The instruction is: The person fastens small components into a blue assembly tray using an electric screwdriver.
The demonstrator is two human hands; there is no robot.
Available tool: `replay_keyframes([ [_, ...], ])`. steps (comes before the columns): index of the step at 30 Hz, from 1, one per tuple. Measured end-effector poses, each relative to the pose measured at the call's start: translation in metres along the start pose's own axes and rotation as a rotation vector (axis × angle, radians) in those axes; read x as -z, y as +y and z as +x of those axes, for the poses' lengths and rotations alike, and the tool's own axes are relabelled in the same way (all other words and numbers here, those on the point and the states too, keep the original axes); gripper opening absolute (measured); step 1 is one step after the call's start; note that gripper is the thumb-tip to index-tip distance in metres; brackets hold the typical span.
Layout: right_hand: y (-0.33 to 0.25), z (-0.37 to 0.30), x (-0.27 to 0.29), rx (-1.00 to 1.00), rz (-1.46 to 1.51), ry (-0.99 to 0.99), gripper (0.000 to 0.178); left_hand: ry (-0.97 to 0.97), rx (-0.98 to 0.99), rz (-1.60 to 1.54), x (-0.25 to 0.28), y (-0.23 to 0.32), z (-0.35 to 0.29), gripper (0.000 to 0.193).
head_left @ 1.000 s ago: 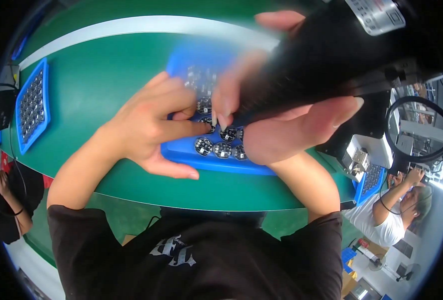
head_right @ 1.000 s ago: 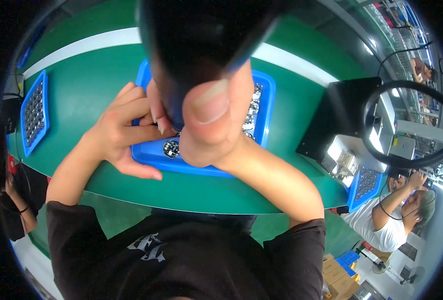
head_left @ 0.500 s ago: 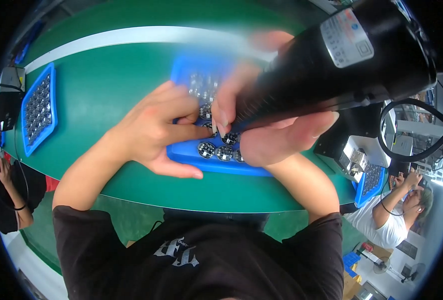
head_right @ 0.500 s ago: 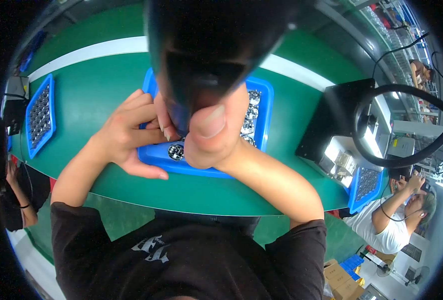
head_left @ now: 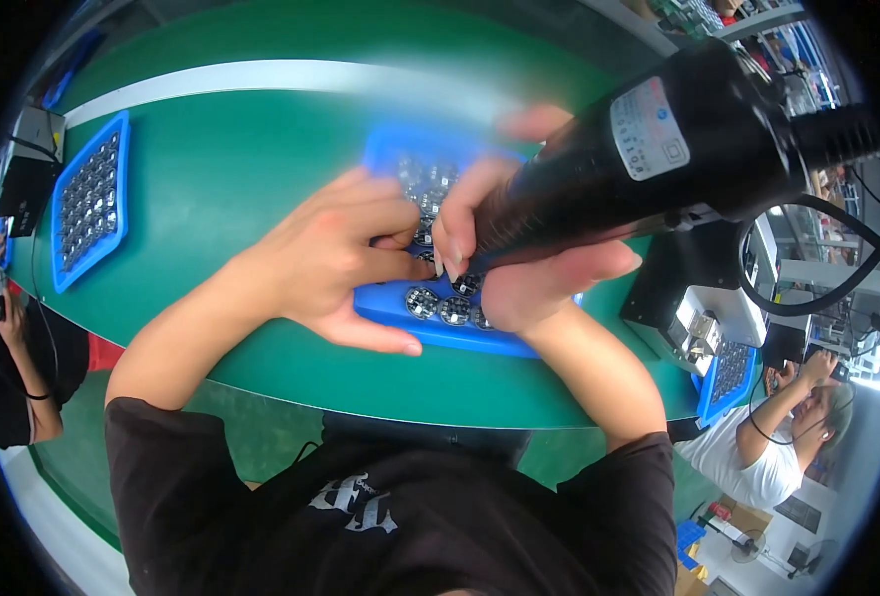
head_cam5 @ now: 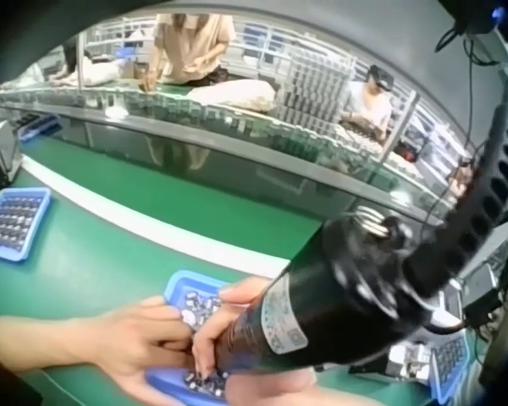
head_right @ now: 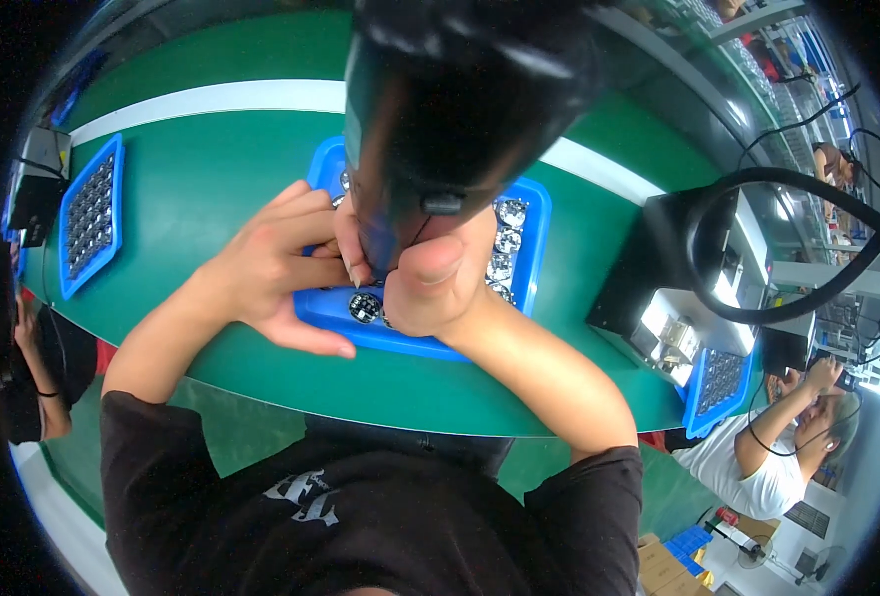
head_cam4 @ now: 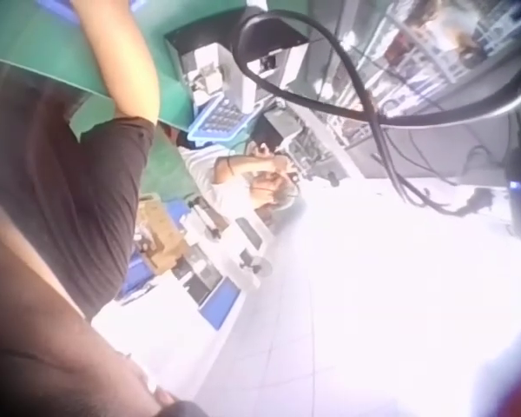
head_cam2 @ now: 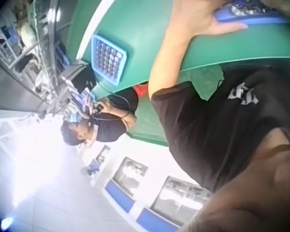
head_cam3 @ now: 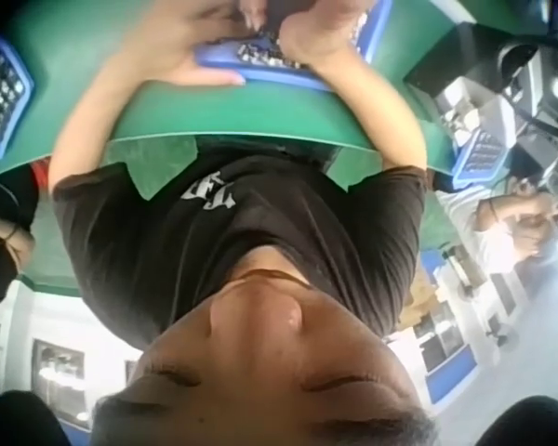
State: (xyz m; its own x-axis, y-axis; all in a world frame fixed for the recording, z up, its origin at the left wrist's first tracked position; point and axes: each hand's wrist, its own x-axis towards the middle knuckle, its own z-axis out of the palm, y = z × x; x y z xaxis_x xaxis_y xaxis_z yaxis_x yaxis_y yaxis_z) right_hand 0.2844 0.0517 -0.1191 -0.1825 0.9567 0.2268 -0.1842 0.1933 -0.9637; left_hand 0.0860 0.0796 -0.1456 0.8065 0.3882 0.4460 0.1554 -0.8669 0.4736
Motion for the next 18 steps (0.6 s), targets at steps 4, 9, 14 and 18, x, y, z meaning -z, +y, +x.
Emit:
replay_keyframes([
  [4,0.011,-0.001,0.000,-0.053,0.024,-0.019,0.120,-0.017,-0.022,0.047,0.000,-0.001,0.002,0.053],
  [9,0.011,-0.009,0.016,0.058,0.218,-0.072,0.102,0.058,-0.058,0.067,-0.004,0.003,0.017,0.054],
  [14,-0.047,-0.026,0.038,0.203,0.334,0.096,0.106,-0.048,-0.049,0.154,-0.003,0.009,0.010,0.061],
  [18,-0.133,-0.078,0.089,0.248,0.072,0.395,0.114,-0.069,-0.038,0.171,-0.002,0.016,0.015,0.065],
])
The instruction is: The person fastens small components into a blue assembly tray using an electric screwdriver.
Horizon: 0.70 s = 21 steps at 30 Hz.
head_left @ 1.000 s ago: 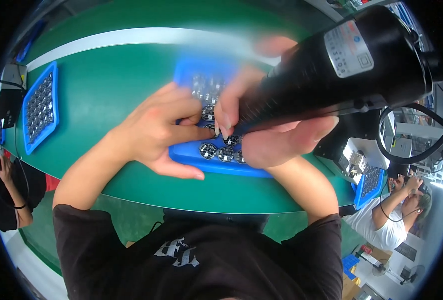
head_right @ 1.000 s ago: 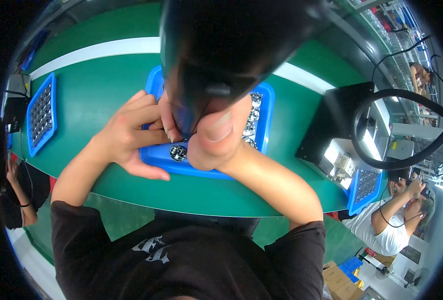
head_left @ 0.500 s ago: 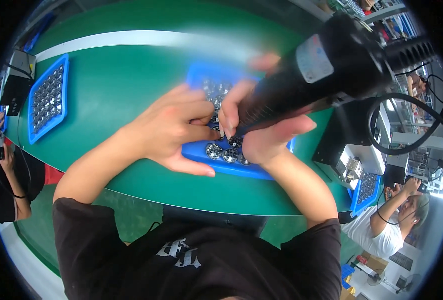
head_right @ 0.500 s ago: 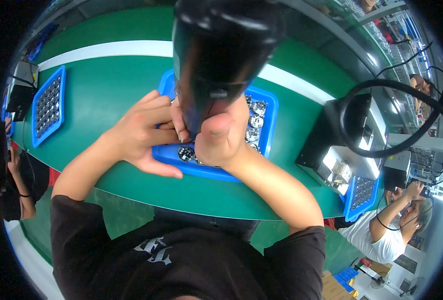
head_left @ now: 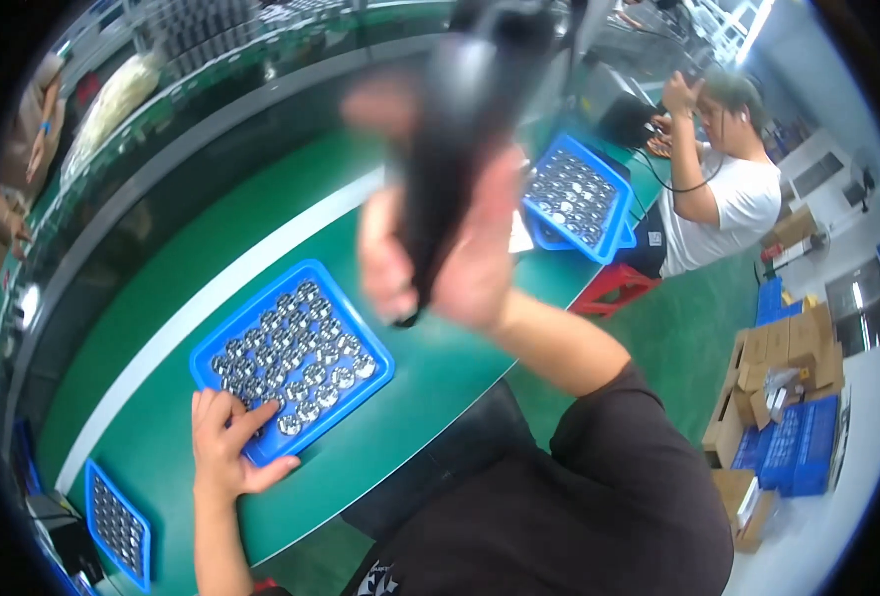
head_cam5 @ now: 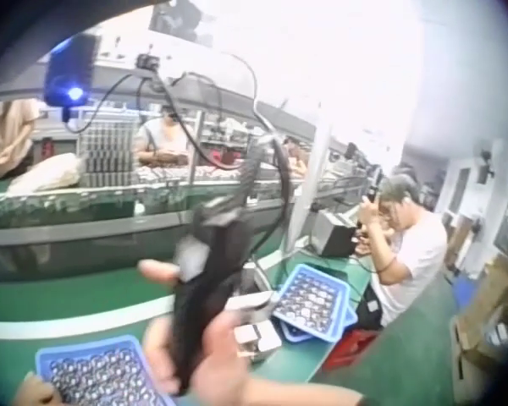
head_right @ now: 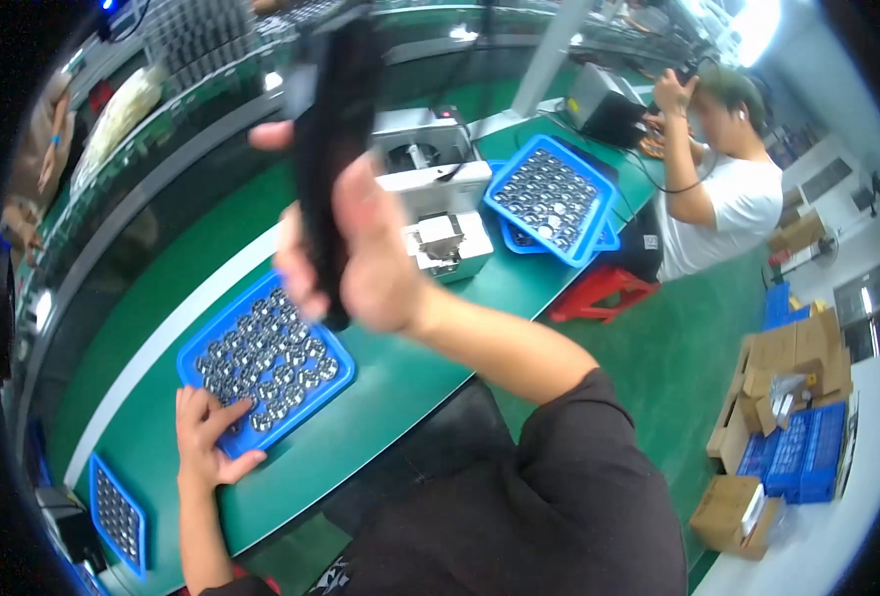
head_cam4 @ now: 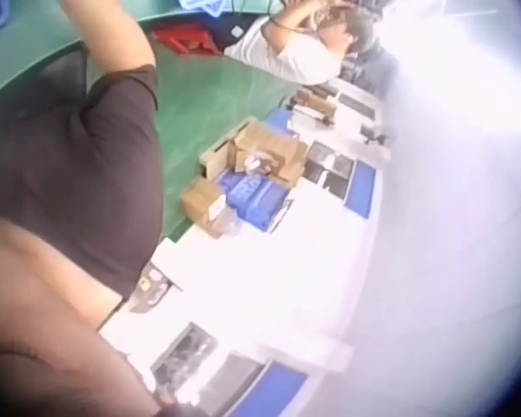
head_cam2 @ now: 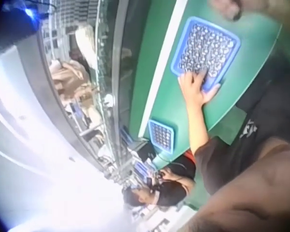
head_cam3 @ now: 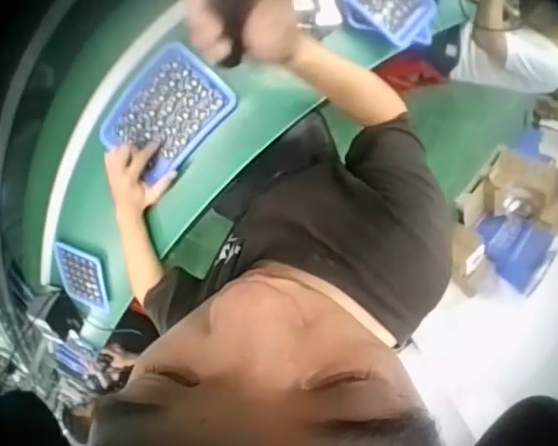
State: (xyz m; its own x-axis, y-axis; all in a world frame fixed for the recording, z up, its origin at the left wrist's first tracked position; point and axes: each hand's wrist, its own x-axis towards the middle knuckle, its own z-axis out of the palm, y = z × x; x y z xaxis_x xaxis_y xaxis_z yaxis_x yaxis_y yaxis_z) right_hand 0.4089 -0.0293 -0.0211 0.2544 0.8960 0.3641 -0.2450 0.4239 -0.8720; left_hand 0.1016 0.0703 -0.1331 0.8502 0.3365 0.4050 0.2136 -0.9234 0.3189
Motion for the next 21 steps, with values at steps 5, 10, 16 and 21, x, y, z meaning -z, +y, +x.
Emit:
replay_keyframes([
  [5,-0.053,-0.003,0.075,0.230,-0.102,0.222,0.082,0.019,-0.050,0.038,-0.002,-0.001,-0.004,0.066],
  [10,-0.026,0.002,0.106,0.373,-0.205,0.265,0.071,0.025,-0.042,0.017,-0.001,0.000,-0.006,0.065],
  [16,0.003,-0.005,0.096,0.215,-0.236,0.269,0.068,0.059,-0.012,-0.004,0.001,0.003,-0.015,0.064],
  [21,-0.002,-0.027,0.087,0.075,-0.288,0.196,0.084,0.137,-0.048,-0.137,-0.003,-0.011,-0.008,0.055],
])
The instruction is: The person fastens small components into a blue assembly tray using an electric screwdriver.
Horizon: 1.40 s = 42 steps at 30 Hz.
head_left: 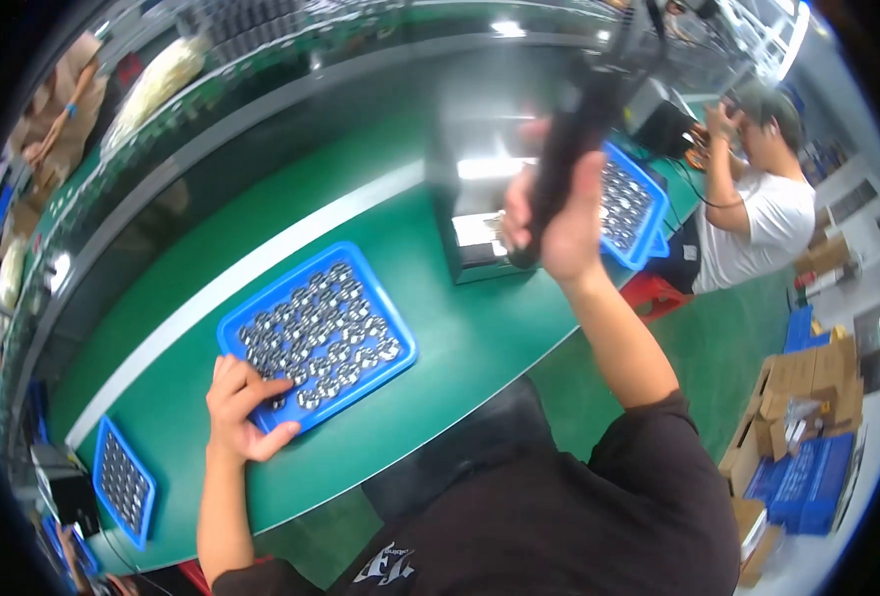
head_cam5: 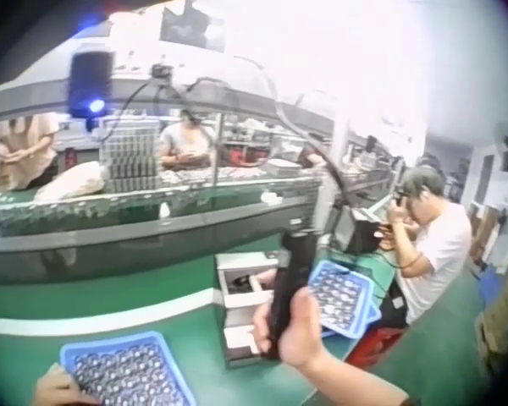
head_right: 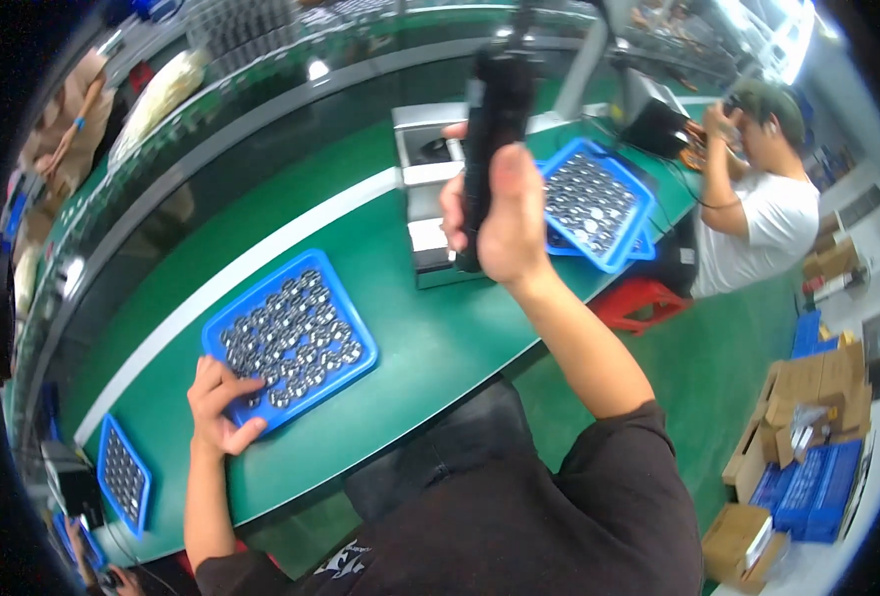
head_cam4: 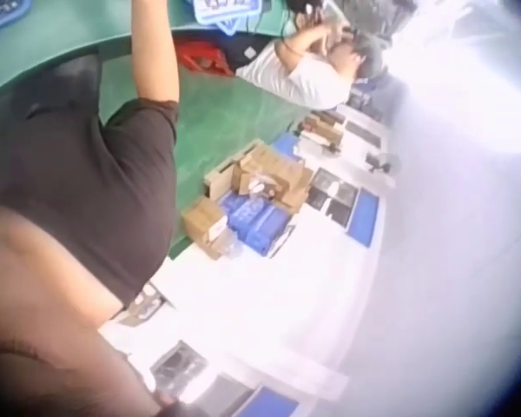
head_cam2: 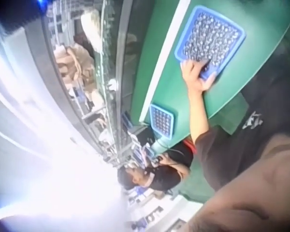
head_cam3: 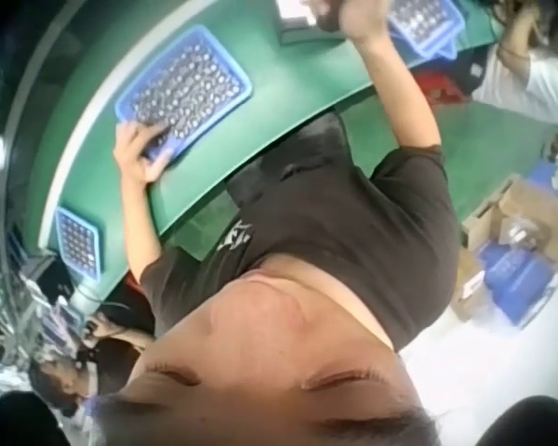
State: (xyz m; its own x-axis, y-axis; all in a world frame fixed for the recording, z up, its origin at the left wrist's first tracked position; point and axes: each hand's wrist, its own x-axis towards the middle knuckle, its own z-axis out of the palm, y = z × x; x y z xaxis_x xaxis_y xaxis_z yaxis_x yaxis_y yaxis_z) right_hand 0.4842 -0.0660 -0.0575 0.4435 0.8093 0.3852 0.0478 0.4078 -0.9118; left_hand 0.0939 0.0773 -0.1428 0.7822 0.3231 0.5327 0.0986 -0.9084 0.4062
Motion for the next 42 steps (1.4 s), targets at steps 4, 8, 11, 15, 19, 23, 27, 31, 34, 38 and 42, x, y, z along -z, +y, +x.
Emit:
replay_keyframes([
  [4,-0.019,0.007,-0.009,0.137,-0.081,0.028,0.089,-0.004,0.027,0.007,0.004,0.003,-0.008,0.053],
  [8,-0.020,0.028,0.001,0.178,-0.050,0.157,0.082,0.003,0.006,-0.009,0.003,0.002,-0.007,0.050],
  [11,-0.009,0.030,0.003,0.214,0.025,0.195,0.074,0.003,0.007,-0.015,0.001,0.004,-0.005,0.047],
  [15,-0.001,0.026,0.006,0.228,0.045,0.157,0.072,0.000,0.012,0.000,0.000,0.008,0.000,0.045],
  [19,-0.006,0.017,0.005,0.165,0.029,0.081,0.070,-0.003,0.025,0.020,0.000,0.011,0.003,0.045],
  [23,-0.005,0.009,-0.020,0.011,0.143,-0.015,0.077,0.000,0.034,0.026,0.004,0.013,-0.002,0.042],
  [27,-0.020,-0.002,-0.074,-0.002,0.293,-0.193,0.100,-0.040,0.041,0.011,0.009,0.012,0.004,0.042],
  [31,-0.010,-0.003,-0.147,-0.048,0.405,-0.388,0.108,-0.110,0.102,0.004,0.013,0.012,0.010,0.046],
  [34,0.009,-0.006,-0.181,-0.157,0.210,-0.640,0.116,-0.101,0.128,0.000,0.015,0.016,0.007,0.048],
  [38,0.034,-0.009,-0.208,-0.209,0.297,-0.656,0.115,-0.058,0.140,-0.044,0.014,0.013,0.001,0.050],
  [42,0.047,-0.011,-0.217,-0.155,0.522,-0.539,0.106,-0.039,0.148,-0.036,0.014,0.007,-0.004,0.051],
])
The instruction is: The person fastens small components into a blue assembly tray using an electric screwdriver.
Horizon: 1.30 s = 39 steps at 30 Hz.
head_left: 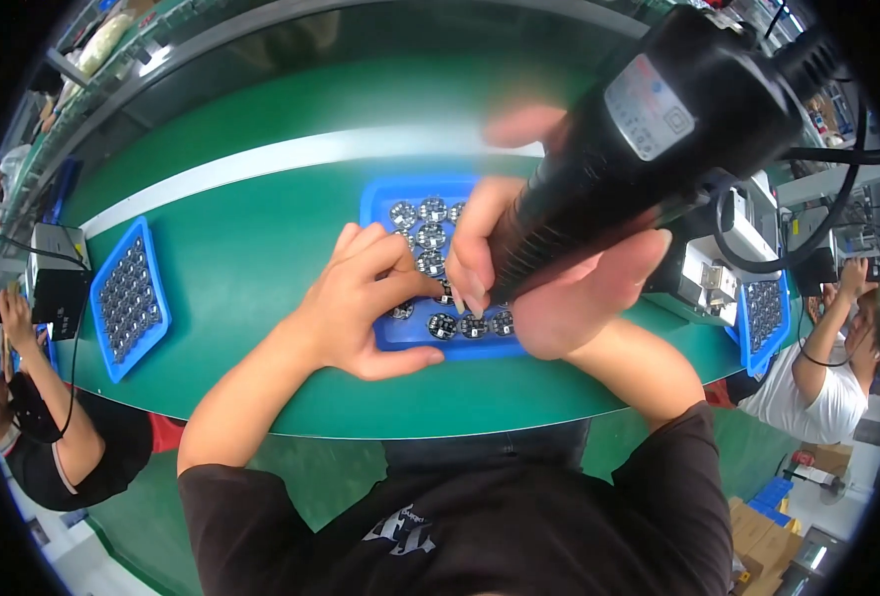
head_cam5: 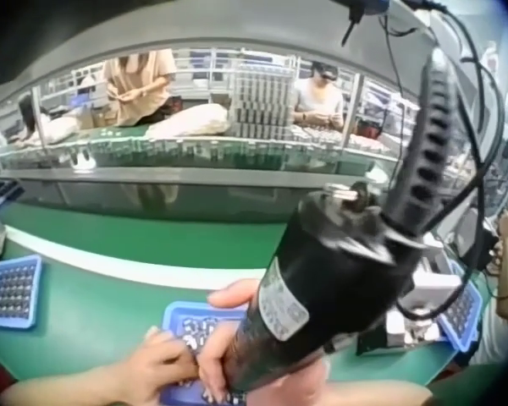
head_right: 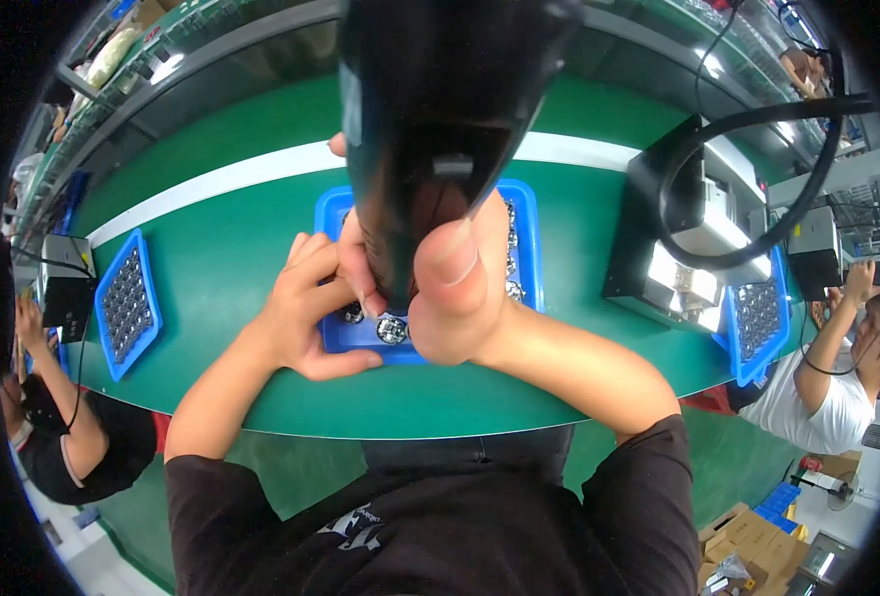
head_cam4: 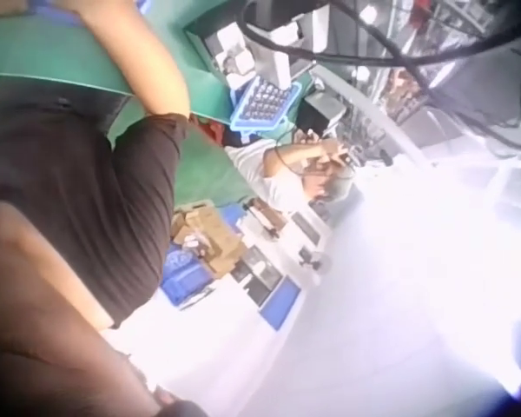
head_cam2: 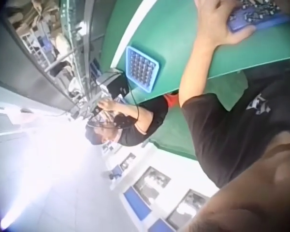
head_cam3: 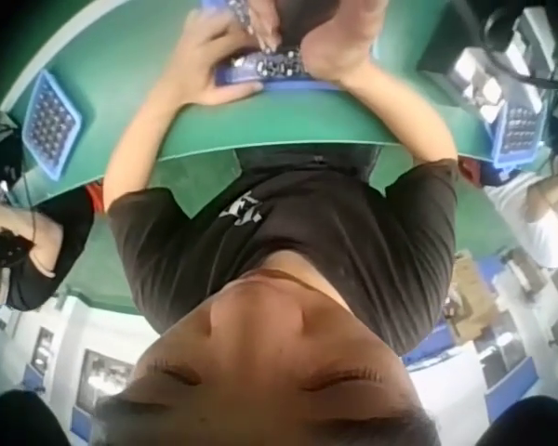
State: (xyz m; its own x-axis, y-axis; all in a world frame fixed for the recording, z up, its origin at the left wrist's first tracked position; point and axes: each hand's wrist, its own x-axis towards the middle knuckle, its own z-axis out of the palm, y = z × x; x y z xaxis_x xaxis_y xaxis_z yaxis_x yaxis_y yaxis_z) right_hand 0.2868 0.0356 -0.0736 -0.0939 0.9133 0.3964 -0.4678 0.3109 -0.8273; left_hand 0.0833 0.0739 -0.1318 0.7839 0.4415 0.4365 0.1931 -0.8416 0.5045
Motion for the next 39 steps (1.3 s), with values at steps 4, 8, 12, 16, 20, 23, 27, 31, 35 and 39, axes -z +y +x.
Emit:
replay_keyframes([
  [4,0.010,0.000,0.001,0.067,0.095,-0.019,0.078,-0.051,0.043,0.004,-0.003,-0.004,-0.001,0.051],
  [8,0.017,0.000,0.005,0.064,0.120,-0.024,0.071,-0.016,0.033,0.003,-0.005,-0.005,0.002,0.052],
  [12,0.019,-0.003,0.009,-0.027,0.011,-0.022,0.088,0.001,0.035,0.017,-0.005,-0.003,0.001,0.053],
  [16,0.020,-0.004,0.009,-0.118,-0.102,-0.032,0.108,-0.001,0.038,0.012,-0.005,-0.002,0.001,0.052],
  [20,0.024,-0.005,0.008,-0.148,-0.130,-0.031,0.118,-0.003,0.032,0.010,-0.005,-0.003,0.001,0.052],
  [23,0.026,-0.006,0.006,-0.130,-0.105,-0.012,0.116,-0.001,0.029,0.012,-0.005,-0.004,0.002,0.051],
  [27,0.026,-0.007,0.005,-0.151,-0.084,-0.017,0.115,0.006,0.024,0.021,-0.005,-0.003,0.001,0.051],
  [31,0.030,-0.012,0.003,-0.137,-0.116,-0.002,0.117,0.019,0.033,0.005,-0.007,-0.003,-0.002,0.051],
  [35,0.027,-0.008,0.005,-0.106,-0.184,-0.028,0.118,-0.002,0.022,0.020,-0.005,-0.004,0.000,0.051],
  [39,0.028,-0.007,0.003,-0.087,-0.251,-0.048,0.120,0.000,0.022,0.023,-0.001,-0.002,0.000,0.053],
])
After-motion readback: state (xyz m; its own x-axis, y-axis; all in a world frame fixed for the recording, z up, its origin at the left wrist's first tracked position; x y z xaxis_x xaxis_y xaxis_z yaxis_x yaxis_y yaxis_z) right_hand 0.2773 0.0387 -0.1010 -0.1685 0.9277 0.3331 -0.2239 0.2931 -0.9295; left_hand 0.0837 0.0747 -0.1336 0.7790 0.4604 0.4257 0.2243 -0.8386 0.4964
